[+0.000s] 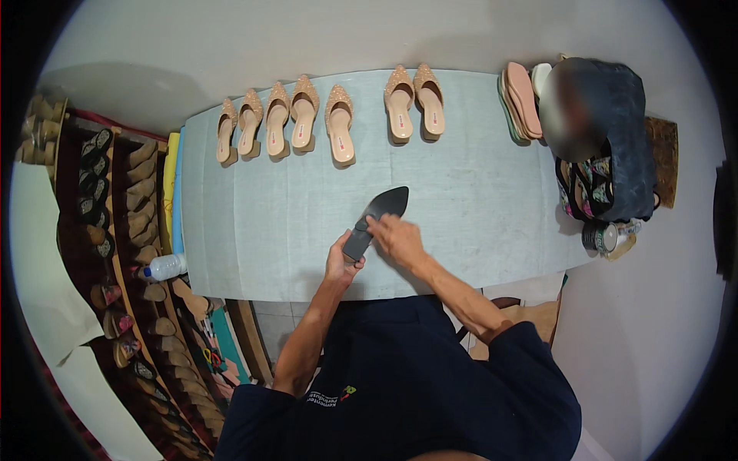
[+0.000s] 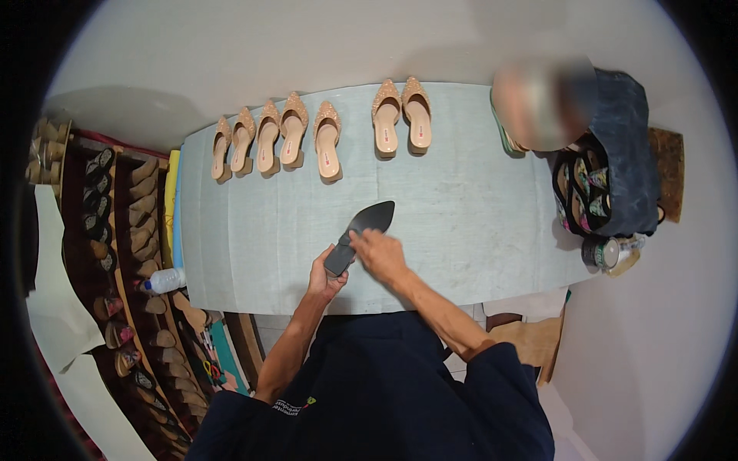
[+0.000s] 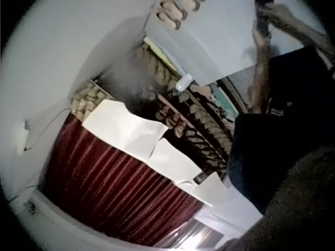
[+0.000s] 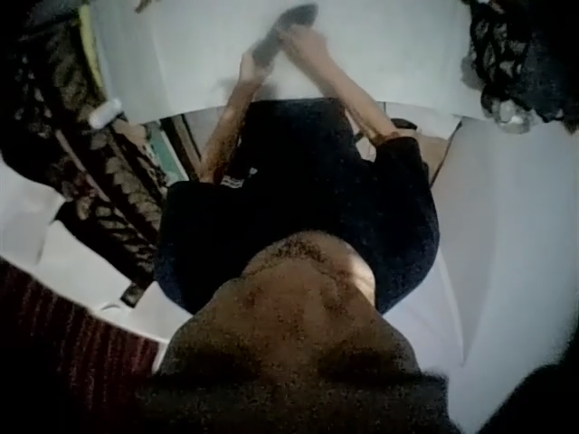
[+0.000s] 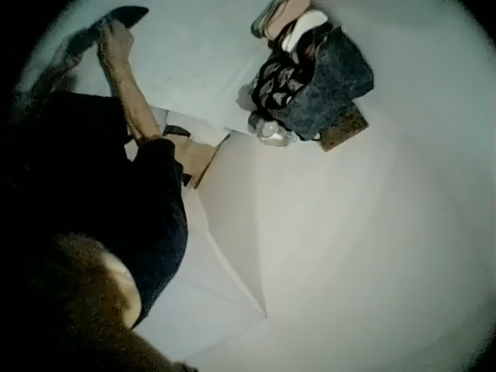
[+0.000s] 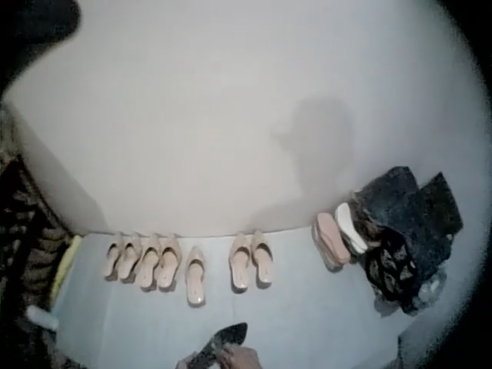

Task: Organizing insoles, layering materials, preparing patterns, and checking footwear components at a workstation.

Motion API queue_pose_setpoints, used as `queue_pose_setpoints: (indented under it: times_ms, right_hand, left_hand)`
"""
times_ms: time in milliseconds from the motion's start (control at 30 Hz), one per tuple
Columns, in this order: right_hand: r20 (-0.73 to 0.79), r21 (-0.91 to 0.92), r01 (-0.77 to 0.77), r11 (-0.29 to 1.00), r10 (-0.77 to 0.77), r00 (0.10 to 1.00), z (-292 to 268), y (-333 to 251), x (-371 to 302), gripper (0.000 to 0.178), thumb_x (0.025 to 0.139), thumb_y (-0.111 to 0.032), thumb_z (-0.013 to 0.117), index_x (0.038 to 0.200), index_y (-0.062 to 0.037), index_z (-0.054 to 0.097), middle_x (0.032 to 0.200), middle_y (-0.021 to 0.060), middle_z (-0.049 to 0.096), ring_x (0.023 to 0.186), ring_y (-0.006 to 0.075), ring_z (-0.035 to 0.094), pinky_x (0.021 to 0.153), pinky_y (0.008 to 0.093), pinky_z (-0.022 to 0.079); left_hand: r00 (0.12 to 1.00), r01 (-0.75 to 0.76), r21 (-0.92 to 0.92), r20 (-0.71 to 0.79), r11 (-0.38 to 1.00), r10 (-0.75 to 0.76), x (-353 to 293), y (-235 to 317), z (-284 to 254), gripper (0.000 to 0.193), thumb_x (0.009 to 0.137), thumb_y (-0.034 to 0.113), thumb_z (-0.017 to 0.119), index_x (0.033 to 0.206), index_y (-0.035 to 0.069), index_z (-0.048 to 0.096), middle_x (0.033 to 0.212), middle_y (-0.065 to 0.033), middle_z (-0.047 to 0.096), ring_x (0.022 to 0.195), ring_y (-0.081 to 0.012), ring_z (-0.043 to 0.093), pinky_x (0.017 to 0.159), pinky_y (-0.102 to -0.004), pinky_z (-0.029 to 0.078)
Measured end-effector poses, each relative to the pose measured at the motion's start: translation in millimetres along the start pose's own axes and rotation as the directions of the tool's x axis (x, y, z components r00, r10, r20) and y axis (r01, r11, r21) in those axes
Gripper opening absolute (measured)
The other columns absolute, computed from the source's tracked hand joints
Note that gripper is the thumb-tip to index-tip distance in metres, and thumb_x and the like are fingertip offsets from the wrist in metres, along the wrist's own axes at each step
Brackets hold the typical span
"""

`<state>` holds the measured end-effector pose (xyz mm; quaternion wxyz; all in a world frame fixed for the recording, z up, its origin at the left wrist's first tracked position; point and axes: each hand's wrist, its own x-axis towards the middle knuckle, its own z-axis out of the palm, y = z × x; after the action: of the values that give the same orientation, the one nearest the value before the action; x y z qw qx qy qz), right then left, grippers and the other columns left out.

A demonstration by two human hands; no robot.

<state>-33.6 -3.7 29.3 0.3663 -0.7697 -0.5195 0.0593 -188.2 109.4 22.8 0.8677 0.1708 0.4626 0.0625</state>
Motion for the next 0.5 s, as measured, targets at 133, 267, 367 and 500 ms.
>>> queue_pose_setpoints:
  times_ms: [133, 267, 367, 500]
  right_hand:
    - [0.014, 0.035, -0.535, 0.844, 0.535, 0.845, -22, 68, 31, 0.033, 0.100, -0.038, 0.055, 0.108, -0.0119, 0.074, 0.091, 0.0129, 0.067, 0.085, 0.0380, 0.065, 0.066, 0.0495, 0.049]
    - [0.038, 0.173, -0.448, 0.877, 0.449, 0.893, -8, 38, -2, 0.036, 0.099, -0.040, 0.057, 0.113, -0.0108, 0.073, 0.089, 0.0129, 0.065, 0.086, 0.0370, 0.064, 0.074, 0.0470, 0.050]
    - [-0.004, 0.138, -0.496, 0.857, 0.502, 0.865, -21, 62, 4, 0.035, 0.100, -0.039, 0.056, 0.113, -0.0110, 0.073, 0.088, 0.0125, 0.065, 0.085, 0.0370, 0.064, 0.073, 0.0464, 0.050]
    - [0.021, 0.135, -0.582, 0.802, 0.585, 0.811, -19, 47, 7, 0.034, 0.100, -0.038, 0.056, 0.112, -0.0111, 0.073, 0.088, 0.0116, 0.065, 0.084, 0.0363, 0.065, 0.071, 0.0460, 0.050]
  left_hand:
    - [1.000, -0.008, 0.040, -0.003, 0.999, 0.008, -8, -5, 11, 0.036, 0.104, 0.037, 0.046, 0.109, 0.006, 0.064, 0.088, -0.0153, 0.069, 0.051, -0.0168, 0.058, 0.042, -0.0239, 0.044]
    - [0.998, 0.057, -0.071, -0.020, 0.996, -0.058, -5, -1, 9, 0.036, 0.103, 0.036, 0.047, 0.112, 0.005, 0.063, 0.092, -0.0176, 0.069, 0.055, -0.0157, 0.056, 0.044, -0.0218, 0.042]
    - [0.996, 0.076, -0.054, -0.041, 0.996, -0.078, -5, 1, 17, 0.037, 0.103, 0.036, 0.047, 0.113, 0.004, 0.063, 0.093, -0.0182, 0.069, 0.056, -0.0154, 0.055, 0.045, -0.0213, 0.041]
    - [0.997, 0.077, -0.071, -0.025, 0.994, -0.079, -2, 6, 14, 0.040, 0.103, 0.037, 0.046, 0.113, 0.003, 0.062, 0.094, -0.0185, 0.068, 0.057, -0.0147, 0.054, 0.045, -0.0217, 0.041]
